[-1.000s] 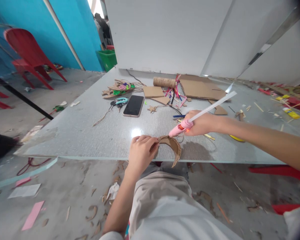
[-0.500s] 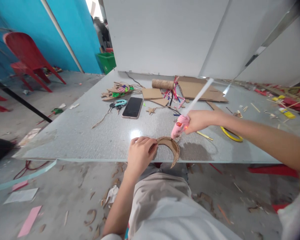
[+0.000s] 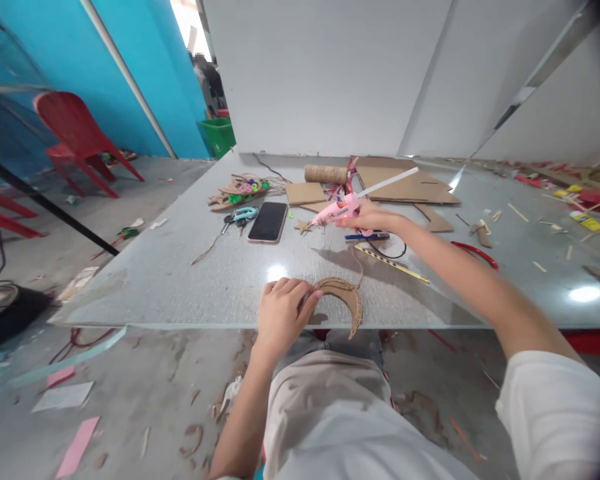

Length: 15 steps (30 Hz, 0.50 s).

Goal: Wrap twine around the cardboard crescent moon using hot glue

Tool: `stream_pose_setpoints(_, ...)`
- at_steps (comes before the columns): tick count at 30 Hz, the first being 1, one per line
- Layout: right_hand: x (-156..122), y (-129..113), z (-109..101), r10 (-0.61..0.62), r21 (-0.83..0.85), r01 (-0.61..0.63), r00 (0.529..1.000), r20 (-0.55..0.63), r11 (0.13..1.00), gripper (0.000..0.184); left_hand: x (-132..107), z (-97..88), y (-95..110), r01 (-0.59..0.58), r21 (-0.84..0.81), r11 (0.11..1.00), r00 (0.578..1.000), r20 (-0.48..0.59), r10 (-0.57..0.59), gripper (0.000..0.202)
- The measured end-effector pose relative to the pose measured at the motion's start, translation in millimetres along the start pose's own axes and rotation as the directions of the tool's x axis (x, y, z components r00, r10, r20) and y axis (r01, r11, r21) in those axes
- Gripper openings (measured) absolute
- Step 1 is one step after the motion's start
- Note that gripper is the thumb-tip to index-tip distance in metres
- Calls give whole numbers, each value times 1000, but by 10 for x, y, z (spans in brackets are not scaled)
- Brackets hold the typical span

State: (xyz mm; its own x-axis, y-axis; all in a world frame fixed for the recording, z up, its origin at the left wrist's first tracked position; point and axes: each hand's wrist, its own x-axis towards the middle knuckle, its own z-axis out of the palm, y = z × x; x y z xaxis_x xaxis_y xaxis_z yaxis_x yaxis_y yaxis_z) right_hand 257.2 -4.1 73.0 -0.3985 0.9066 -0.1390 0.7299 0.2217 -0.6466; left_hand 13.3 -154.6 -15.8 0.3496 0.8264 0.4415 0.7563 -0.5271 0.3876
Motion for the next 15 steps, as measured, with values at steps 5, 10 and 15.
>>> stream_pose_setpoints(5, 201, 133, 343, -59, 29, 60, 998, -19, 998, 41, -17, 12, -32, 24, -44, 999, 998, -51, -26, 30)
stream_pose_setpoints(10, 199, 173, 359, -86, -134, 77, 994, -61, 988, 42, -30, 38, -85, 100, -88, 991, 985, -129, -111, 33)
stream_pose_setpoints(15, 31, 257, 268, -192, -245, 166, 978, -83, 955, 69, -52, 13, -88, 106, -90, 990, 984, -136, -117, 36)
